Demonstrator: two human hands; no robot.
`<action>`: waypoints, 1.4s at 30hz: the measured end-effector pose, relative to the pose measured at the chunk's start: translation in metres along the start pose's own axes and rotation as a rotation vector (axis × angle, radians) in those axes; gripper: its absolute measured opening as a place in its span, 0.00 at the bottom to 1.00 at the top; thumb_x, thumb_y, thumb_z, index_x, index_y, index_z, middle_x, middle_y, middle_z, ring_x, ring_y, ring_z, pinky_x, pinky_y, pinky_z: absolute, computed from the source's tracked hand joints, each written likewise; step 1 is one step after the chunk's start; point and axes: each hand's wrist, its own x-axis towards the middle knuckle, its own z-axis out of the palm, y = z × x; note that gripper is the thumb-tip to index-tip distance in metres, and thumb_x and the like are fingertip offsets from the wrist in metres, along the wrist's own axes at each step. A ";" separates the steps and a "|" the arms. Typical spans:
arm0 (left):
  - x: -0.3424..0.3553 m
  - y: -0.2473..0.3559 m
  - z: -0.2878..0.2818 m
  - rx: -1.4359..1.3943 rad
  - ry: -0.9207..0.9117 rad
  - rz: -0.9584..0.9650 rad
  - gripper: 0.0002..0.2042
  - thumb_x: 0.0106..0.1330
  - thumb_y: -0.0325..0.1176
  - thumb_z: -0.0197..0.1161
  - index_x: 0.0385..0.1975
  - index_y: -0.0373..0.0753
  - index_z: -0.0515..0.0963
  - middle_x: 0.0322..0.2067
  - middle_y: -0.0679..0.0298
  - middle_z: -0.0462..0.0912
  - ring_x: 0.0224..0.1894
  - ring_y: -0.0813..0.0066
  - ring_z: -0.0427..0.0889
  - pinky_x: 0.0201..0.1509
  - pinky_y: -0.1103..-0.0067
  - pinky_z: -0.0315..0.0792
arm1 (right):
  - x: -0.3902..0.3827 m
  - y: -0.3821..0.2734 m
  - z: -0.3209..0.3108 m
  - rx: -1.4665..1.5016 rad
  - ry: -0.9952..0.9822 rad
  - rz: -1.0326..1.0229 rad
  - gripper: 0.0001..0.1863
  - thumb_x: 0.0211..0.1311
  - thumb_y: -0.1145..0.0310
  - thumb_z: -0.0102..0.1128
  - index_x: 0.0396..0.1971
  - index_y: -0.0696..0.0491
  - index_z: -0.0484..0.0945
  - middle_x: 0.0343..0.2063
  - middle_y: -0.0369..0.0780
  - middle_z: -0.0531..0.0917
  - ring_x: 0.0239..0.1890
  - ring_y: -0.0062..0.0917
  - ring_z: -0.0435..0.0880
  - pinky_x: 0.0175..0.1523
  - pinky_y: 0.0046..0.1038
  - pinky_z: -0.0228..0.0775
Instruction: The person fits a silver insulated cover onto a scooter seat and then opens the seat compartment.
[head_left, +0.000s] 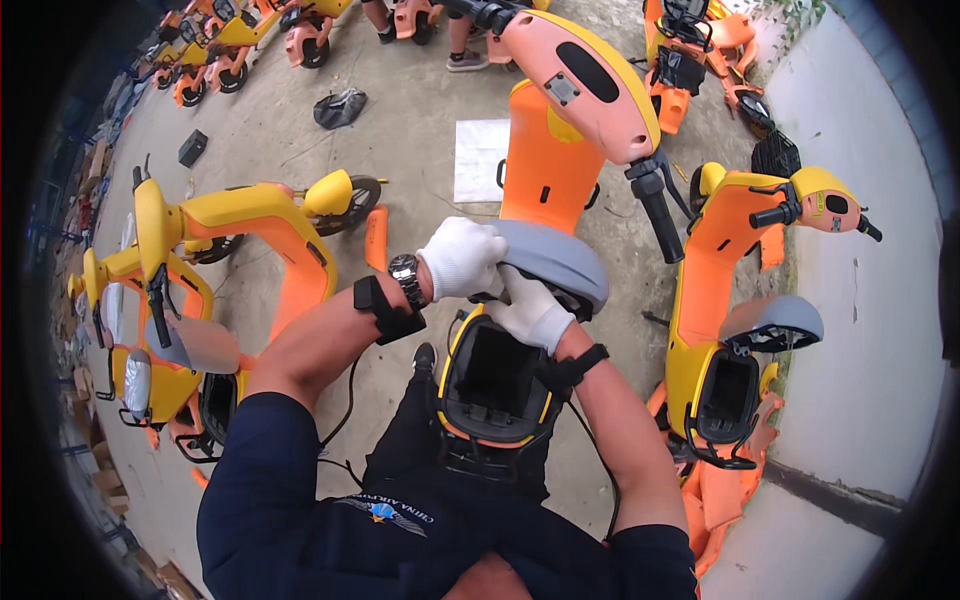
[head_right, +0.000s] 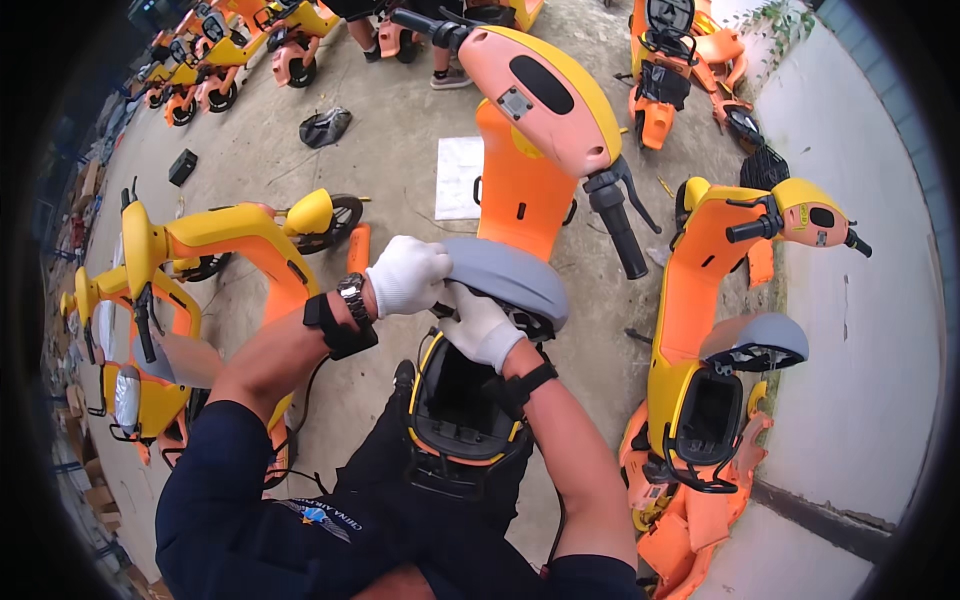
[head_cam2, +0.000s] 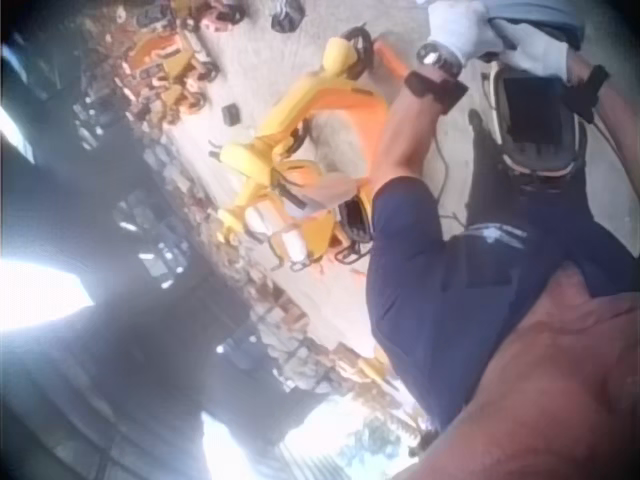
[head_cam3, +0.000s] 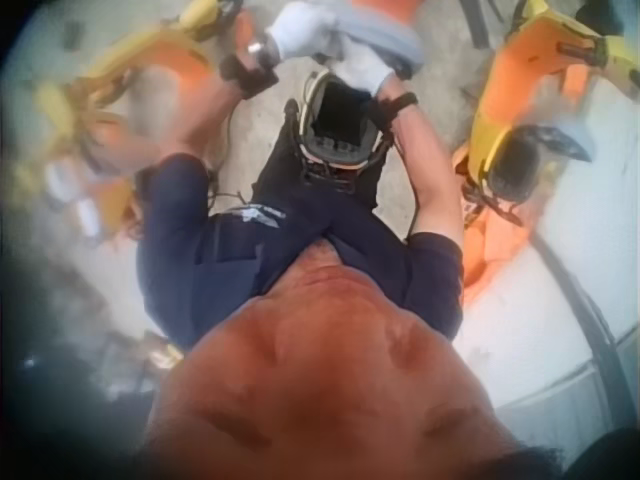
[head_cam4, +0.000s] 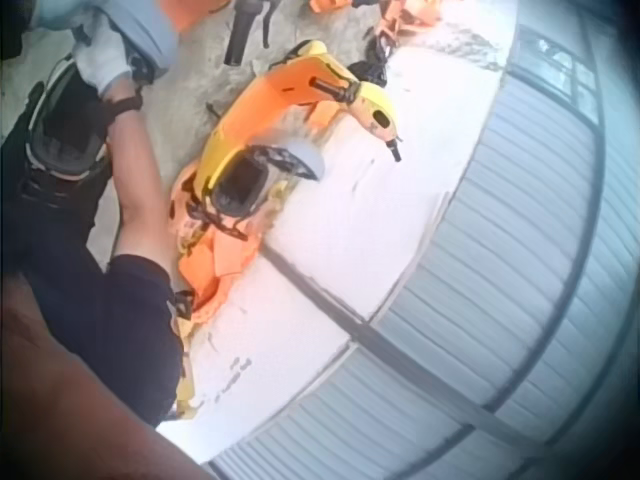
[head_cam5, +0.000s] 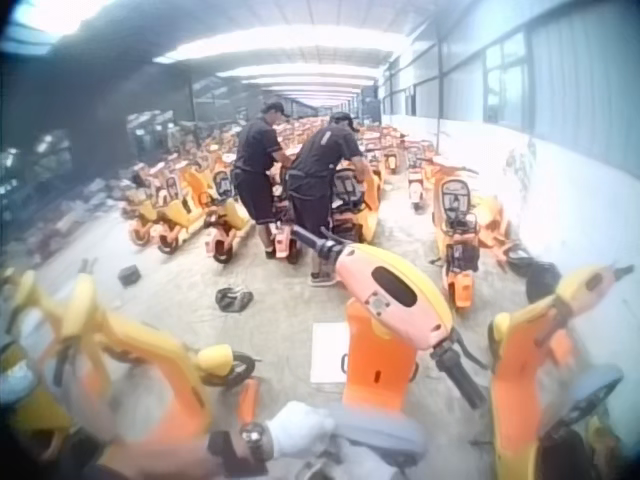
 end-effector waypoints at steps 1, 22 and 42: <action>-0.002 0.002 0.003 -0.020 -0.008 0.002 0.04 0.43 0.31 0.62 0.17 0.39 0.75 0.21 0.59 0.77 0.23 0.53 0.79 0.28 0.65 0.73 | 0.003 0.009 0.006 -0.137 0.023 0.024 0.23 0.59 0.62 0.56 0.50 0.58 0.66 0.33 0.53 0.82 0.37 0.49 0.81 0.45 0.43 0.72; -0.101 0.018 0.098 -0.464 0.632 -0.729 0.25 0.50 0.38 0.70 0.49 0.38 0.75 0.49 0.53 0.76 0.53 0.53 0.75 0.57 0.67 0.70 | 0.014 -0.007 0.018 -0.509 0.197 0.023 0.15 0.58 0.63 0.58 0.35 0.61 0.78 0.26 0.53 0.81 0.29 0.49 0.81 0.37 0.42 0.73; -0.099 -0.031 0.148 -0.813 0.558 -0.646 0.15 0.47 0.19 0.57 0.37 0.35 0.79 0.38 0.55 0.82 0.45 0.57 0.81 0.52 0.71 0.75 | 0.028 0.024 0.020 -0.687 0.110 -0.169 0.15 0.60 0.69 0.58 0.42 0.64 0.73 0.18 0.42 0.79 0.17 0.19 0.77 0.22 0.26 0.69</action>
